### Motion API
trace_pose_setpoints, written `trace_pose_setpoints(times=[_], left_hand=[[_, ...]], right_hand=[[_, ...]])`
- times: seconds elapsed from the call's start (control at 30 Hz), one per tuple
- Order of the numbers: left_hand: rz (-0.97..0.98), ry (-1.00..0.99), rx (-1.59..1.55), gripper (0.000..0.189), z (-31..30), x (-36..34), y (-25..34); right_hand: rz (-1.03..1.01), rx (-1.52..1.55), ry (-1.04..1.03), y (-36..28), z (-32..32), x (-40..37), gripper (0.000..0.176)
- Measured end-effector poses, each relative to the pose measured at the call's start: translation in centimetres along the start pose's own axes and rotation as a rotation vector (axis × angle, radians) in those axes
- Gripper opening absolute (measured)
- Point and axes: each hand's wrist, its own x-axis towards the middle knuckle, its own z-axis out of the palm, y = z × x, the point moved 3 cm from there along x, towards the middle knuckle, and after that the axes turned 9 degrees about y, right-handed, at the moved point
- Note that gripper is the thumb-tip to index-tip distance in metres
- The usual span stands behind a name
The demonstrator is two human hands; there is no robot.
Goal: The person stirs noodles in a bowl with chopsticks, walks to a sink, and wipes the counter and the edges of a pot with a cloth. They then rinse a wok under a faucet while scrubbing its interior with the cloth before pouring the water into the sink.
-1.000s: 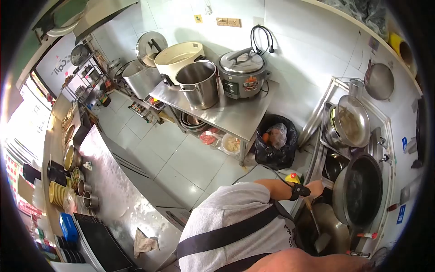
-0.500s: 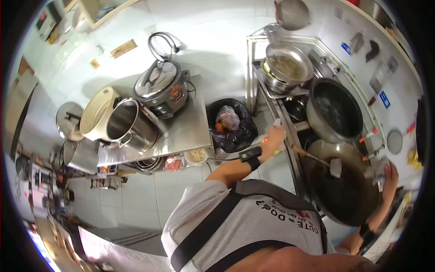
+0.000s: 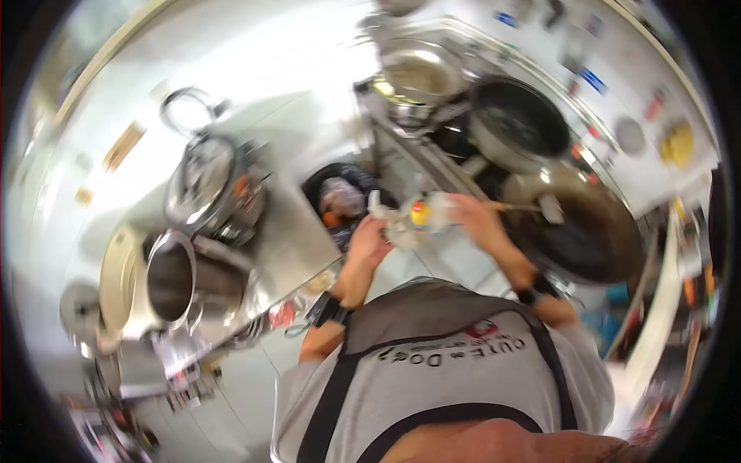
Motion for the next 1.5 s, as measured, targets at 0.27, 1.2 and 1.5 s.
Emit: trace_pose_setpoints(times=[0.27,1.2,1.5], left_hand=[[-0.120,-0.051,0.071,0.034,-0.9,-2.1,0.3],[0.737,-0.370,2.196,0.046,16.0,23.9,-14.8],[0.764,-0.463,2.192,0.049,15.5,25.8,-14.5]], right_hand=[[-0.452,-0.168,-0.281,-5.5,9.8,-1.8,0.040],[0.719,0.135,0.151,9.7,-16.3,-23.1,0.029],[0.559,0.047,0.586,-3.0,-34.0,-15.0,0.031]])
